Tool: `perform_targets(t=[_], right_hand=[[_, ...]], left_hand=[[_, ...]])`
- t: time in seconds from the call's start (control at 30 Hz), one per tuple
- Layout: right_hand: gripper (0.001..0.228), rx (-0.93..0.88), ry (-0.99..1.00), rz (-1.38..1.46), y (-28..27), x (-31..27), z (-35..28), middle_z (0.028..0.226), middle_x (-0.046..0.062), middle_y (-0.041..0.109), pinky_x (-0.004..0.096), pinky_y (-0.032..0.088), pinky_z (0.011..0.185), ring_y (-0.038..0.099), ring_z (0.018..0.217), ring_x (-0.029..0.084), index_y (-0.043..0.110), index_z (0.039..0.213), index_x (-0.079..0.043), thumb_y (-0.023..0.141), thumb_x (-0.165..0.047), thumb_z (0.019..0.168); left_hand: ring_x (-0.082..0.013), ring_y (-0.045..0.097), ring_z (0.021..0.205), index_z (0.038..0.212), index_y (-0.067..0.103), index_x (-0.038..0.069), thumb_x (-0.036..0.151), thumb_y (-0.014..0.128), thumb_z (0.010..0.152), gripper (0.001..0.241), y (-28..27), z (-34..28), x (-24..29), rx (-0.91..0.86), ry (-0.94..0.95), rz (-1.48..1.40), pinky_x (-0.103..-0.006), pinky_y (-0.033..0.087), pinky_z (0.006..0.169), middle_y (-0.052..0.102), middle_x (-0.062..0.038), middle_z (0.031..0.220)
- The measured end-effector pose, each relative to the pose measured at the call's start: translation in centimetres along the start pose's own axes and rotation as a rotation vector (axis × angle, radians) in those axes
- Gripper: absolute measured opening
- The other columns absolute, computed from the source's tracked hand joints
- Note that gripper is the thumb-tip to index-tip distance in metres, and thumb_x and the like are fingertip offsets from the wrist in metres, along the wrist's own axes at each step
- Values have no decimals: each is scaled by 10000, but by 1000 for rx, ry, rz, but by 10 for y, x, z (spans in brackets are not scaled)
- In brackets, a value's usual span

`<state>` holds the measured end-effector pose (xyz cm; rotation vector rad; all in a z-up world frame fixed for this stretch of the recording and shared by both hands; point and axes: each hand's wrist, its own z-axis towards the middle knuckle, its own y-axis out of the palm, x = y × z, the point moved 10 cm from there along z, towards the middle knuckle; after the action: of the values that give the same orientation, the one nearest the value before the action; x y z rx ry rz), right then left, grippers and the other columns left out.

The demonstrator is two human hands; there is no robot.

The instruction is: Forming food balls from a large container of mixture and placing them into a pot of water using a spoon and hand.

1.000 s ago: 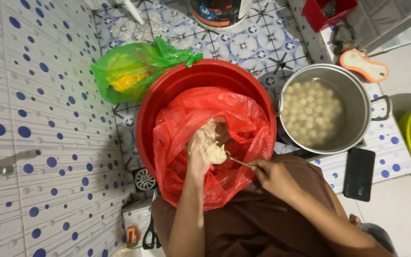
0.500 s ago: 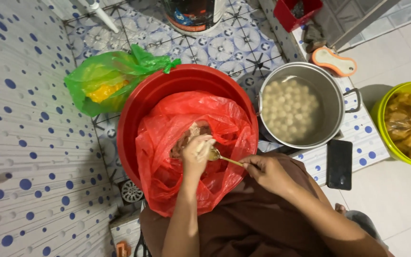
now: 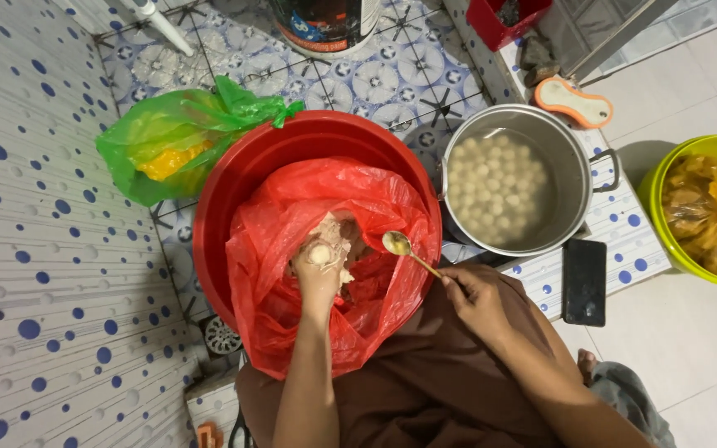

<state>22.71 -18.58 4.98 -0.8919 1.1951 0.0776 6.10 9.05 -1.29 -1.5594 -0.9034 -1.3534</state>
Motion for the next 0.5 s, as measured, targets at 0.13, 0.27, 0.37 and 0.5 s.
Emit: perform_targets(t=[0.13,0.27,0.37,0.5], right_hand=[[196,39,-22,61,6,7,5,561,60,707,346,575,640,711,602,200,832,1051,-163,697,-105,921],[195,51,-33,79,10,5,7,569,83,701,363,570,633,704,595,218,825,1064,-147,694,-87,934],[202,49,-32,75,8,3,9,565,68,698,355,565,635,699,601,197,826,1069,-153,695,-85,930],[201,40,-8,70,11,13,9,562,58,699,347,560,642,687,591,190,829,1067,-159,701,-93,928]], left_hand=[[-283,652,834,1043,684,-70,-68,918,611,492,-2,3,-1,-17,59,-35,-403,582,741,669,-231,918],[-161,689,755,1224,594,33,-29,745,844,413,15,1,-2,-232,-74,-326,-303,639,596,735,-141,905],[-147,579,741,868,659,73,242,620,1002,219,-1,4,11,-125,56,-254,-315,538,673,625,-59,788],[-171,661,531,915,637,84,132,614,971,77,8,-1,3,-162,-260,-408,-259,587,409,662,-147,714]])
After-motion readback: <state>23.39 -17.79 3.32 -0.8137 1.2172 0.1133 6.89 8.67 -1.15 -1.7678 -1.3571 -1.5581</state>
